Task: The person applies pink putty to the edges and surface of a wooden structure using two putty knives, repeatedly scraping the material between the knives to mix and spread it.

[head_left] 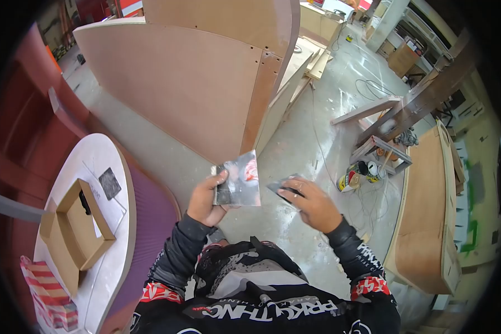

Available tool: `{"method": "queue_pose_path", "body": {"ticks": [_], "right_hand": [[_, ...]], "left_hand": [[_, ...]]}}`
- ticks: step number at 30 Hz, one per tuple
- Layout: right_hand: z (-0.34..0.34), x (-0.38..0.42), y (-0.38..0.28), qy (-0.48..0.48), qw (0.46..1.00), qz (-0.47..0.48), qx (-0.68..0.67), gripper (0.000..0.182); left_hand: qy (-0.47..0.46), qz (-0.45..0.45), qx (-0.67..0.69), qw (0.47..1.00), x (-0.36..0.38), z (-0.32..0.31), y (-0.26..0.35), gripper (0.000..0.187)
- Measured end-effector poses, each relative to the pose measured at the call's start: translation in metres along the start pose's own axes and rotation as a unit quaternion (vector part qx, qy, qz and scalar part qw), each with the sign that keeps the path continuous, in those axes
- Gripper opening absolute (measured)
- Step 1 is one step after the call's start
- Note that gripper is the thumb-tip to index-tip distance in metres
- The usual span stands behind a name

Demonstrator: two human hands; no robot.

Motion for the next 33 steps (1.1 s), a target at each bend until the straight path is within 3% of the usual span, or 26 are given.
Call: {"method": "queue_pose_path", "body": {"ticks": [1,3,6,8,10,12,15,16,17,19,21,23,24,25,26,27,28,29,30,31,33], "right_hand": [[0.004,0.005,0.005,-0.042,0.999,-0.015,0.017,0.053],[0.025,-0.006,-0.009,-0.009,1.0,-0.019,-0.004,0.054],[0.043,-0.007,-0.023,0.04,0.998,0.045,0.032,0.051],[0.03,0.008,-0.013,-0.118,0.985,0.114,0.057,0.049],[0.044,0.009,-0.023,-0.069,0.988,0.115,0.074,0.049],[0.043,0.021,-0.028,-0.038,0.993,0.093,0.066,0.048],[0.037,0.045,-0.027,-0.057,0.994,0.058,0.076,0.048],[0.043,0.044,-0.035,-0.006,0.996,0.06,0.063,0.05],[0.038,0.045,-0.038,0.007,0.996,0.063,0.066,0.05],[0.02,0.054,-0.044,0.119,0.991,0.014,-0.062,0.053],[0.0,0.071,-0.037,0.149,0.986,-0.004,-0.077,0.053],[-0.003,0.094,-0.017,0.108,0.989,-0.079,-0.056,0.05],[-0.003,0.101,-0.013,0.123,0.988,-0.072,-0.053,0.05],[-0.01,0.112,-0.009,0.148,0.936,-0.237,-0.215,0.045],[-0.019,0.116,-0.007,0.159,0.831,-0.385,-0.37,0.041],[-0.022,0.111,-0.01,0.162,0.831,-0.379,-0.373,0.041],[-0.027,0.107,-0.014,0.225,0.614,-0.421,-0.629,0.038],[-0.033,0.106,-0.019,0.257,0.323,-0.418,-0.809,0.035],[-0.048,0.109,-0.018,0.228,0.29,-0.421,-0.829,0.034],[-0.042,0.104,-0.025,0.221,0.292,-0.422,-0.83,0.034],[-0.02,0.093,-0.047,0.226,0.388,-0.414,-0.792,0.036]], "left_hand": [[0.003,-0.001,0.001,1.0,0.0,-0.002,-0.002,0.031],[0.003,-0.102,-0.12,0.987,0.0,-0.008,-0.006,0.029],[-0.018,-0.094,-0.187,0.978,0.008,-0.023,-0.028,0.028],[-0.01,-0.147,-0.284,0.947,0.003,-0.015,-0.049,0.027],[0.005,-0.207,-0.368,0.906,0.005,-0.018,-0.059,0.027],[0.005,-0.106,-0.212,0.972,0.016,-0.025,-0.069,0.025],[0.024,-0.094,-0.145,0.985,0.01,-0.017,-0.078,0.023],[0.034,-0.032,-0.086,0.995,0.013,-0.021,-0.082,0.024],[0.029,-0.039,-0.097,0.994,0.013,-0.024,-0.083,0.024],[-0.037,0.088,0.012,0.995,0.013,-0.022,-0.093,0.026],[-0.042,0.082,0.013,0.996,0.009,-0.016,-0.09,0.028],[0.014,0.036,-0.035,0.999,0.008,-0.018,-0.079,0.028],[-0.042,-0.001,-0.034,0.999,0.009,-0.018,-0.071,0.034],[-0.043,-0.005,-0.048,0.998,0.012,-0.014,-0.07,0.034],[-0.023,-0.227,-0.228,0.946,0.015,-0.013,-0.068,0.037],[-0.002,-0.432,-0.383,0.817,0.016,-0.017,-0.07,0.039],[-0.127,-0.502,-0.408,0.752,0.043,-0.052,-0.074,0.036],[-0.121,-0.504,-0.408,0.752,0.04,-0.056,-0.069,0.036],[-0.22,-0.585,-0.53,0.573,0.041,-0.062,-0.069,0.038],[-0.304,-0.627,-0.622,0.358,0.043,-0.063,-0.073,0.042],[-0.297,-0.602,-0.644,0.368,0.047,-0.057,-0.072,0.047]]}}
Point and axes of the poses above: each hand's wrist, its own x-axis away from the middle knuckle, its own z-axis out of the back of the hand, y = z × x, the point moved 2 cm from there along -x, towards the middle knuckle, and after that the axes turned 5 degrees about y, right-handed, at the moved point
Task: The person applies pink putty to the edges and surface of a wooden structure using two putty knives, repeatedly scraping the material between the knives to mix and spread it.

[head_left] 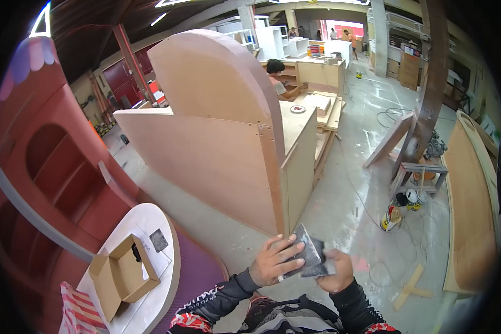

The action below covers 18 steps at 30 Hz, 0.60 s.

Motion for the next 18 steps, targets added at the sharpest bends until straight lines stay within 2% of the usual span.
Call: {"method": "queue_pose_path", "body": {"ticks": [1,2,4,5,6,7,8,9,10,12,14,16,17,18], "right_hand": [[0.001,-0.006,-0.007,-0.003,0.987,-0.058,-0.15,0.041],[0.001,-0.006,-0.015,-0.005,0.988,-0.059,-0.144,0.041],[-0.015,0.008,-0.042,-0.15,0.981,0.053,-0.115,0.044],[-0.023,0.016,-0.049,-0.152,0.979,0.13,-0.039,0.044],[-0.032,0.023,-0.051,-0.152,0.98,0.128,-0.028,0.044],[-0.044,0.03,-0.053,-0.14,0.908,0.289,0.267,0.046],[-0.056,0.034,-0.051,-0.114,0.731,0.417,0.527,0.048],[-0.066,0.029,-0.046,-0.217,0.629,0.5,0.555,0.058],[-0.073,0.023,-0.045,-0.222,0.628,0.494,0.559,0.058],[-0.079,0.013,-0.034,-0.321,0.43,0.491,0.687,0.061],[-0.051,-0.011,-0.024,-0.312,0.443,0.479,0.691,0.063],[-0.044,-0.02,-0.042,-0.274,0.41,0.425,0.759,0.06],[-0.048,-0.02,-0.052,-0.274,0.414,0.407,0.767,0.06],[-0.056,-0.018,-0.063,-0.274,0.391,0.407,0.779,0.059]], "left_hand": [[-0.024,0.021,0.009,0.999,0.001,0.0,0.001,0.053],[-0.019,0.022,0.005,1.0,0.002,0.006,-0.001,0.053],[-0.126,0.052,-0.015,0.99,0.005,0.013,-0.007,0.042],[-0.115,0.056,-0.015,0.992,0.018,0.0,-0.006,0.042],[0.053,0.346,0.248,0.903,0.043,-0.019,-0.015,0.036],[0.208,0.564,0.47,0.646,0.047,-0.026,-0.016,0.032],[0.214,0.561,0.472,0.645,0.044,-0.024,-0.016,0.032],[0.222,0.595,0.582,0.508,0.044,-0.025,-0.014,0.031],[0.224,0.607,0.675,0.354,0.036,-0.021,-0.009,0.03],[0.228,0.573,0.72,0.32,0.033,-0.014,-0.009,0.033],[0.25,0.53,0.709,0.392,0.034,-0.002,-0.009,0.034],[0.303,0.589,0.625,0.414,0.039,0.012,-0.009,0.035],[0.319,0.577,0.618,0.428,0.037,0.02,-0.01,0.034],[0.335,0.568,0.609,0.441,0.037,0.027,-0.01,0.033]]}}
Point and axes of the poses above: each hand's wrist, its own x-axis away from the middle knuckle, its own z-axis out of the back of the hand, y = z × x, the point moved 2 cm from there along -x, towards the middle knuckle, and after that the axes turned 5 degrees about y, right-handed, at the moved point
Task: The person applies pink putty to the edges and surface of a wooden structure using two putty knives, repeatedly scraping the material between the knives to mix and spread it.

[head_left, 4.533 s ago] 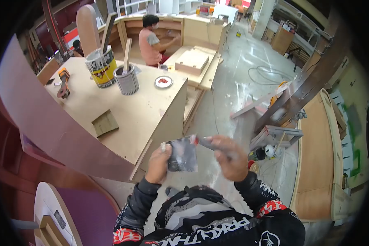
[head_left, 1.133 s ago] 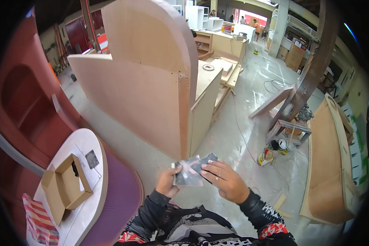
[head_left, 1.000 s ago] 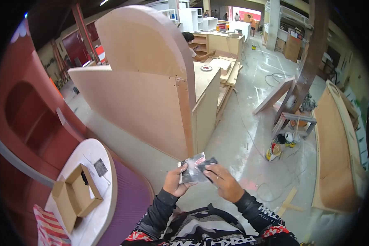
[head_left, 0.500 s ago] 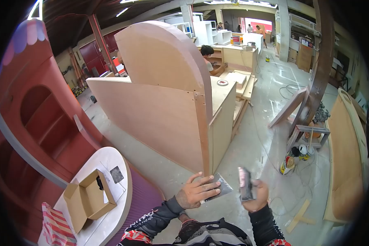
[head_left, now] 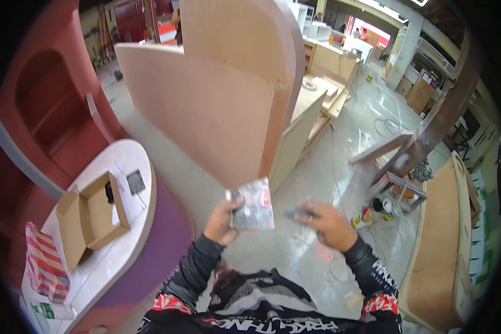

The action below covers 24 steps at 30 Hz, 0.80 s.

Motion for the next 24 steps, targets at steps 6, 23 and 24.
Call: {"method": "queue_pose_path", "body": {"ticks": [6,23,24], "right_hand": [[0.017,-0.038,-0.032,-0.003,0.993,0.082,0.081,0.054],[-0.034,0.02,-0.01,0.059,0.991,-0.102,-0.055,0.06],[-0.038,0.032,-0.004,0.063,0.991,-0.103,-0.059,0.06]], "left_hand": [[-0.033,-0.059,-0.132,0.989,-0.001,-0.012,0.007,0.026],[-0.019,0.074,0.071,0.995,-0.014,-0.005,-0.017,0.032],[-0.016,0.075,0.066,0.995,-0.017,-0.004,-0.018,0.032]]}}
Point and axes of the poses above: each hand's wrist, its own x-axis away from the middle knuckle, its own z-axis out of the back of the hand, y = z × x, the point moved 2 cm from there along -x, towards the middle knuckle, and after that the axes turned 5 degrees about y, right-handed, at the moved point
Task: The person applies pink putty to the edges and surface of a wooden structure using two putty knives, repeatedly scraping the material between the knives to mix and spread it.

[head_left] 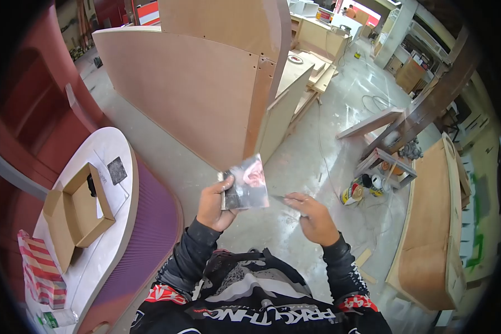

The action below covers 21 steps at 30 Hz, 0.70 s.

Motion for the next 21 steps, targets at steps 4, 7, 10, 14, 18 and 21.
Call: {"method": "queue_pose_path", "body": {"ticks": [4,7,10,14,18,21], "right_hand": [[-0.009,0.009,-0.006,0.225,0.676,-0.355,-0.605,0.04],[-0.022,0.014,-0.012,0.211,0.446,-0.442,-0.75,0.037],[-0.024,0.028,-0.004,0.192,0.502,-0.408,-0.738,0.039],[0.019,0.012,-0.014,0.222,0.508,-0.263,-0.789,0.055],[0.04,-0.019,-0.054,0.183,0.876,0.008,-0.446,0.05],[0.022,-0.022,-0.056,0.087,0.978,0.142,-0.122,0.056]], "left_hand": [[-0.031,-0.349,-0.291,0.89,-0.002,-0.005,0.006,0.037],[-0.247,-0.586,-0.565,0.526,0.002,-0.027,-0.001,0.038],[-0.32,-0.576,-0.668,0.346,0.011,-0.039,-0.005,0.041],[-0.318,-0.558,-0.738,0.21,0.021,-0.024,0.006,0.045],[-0.049,-0.224,-0.402,0.886,0.013,-0.003,-0.028,0.042],[-0.04,0.066,-0.035,0.996,0.01,-0.014,-0.027,0.038]]}}
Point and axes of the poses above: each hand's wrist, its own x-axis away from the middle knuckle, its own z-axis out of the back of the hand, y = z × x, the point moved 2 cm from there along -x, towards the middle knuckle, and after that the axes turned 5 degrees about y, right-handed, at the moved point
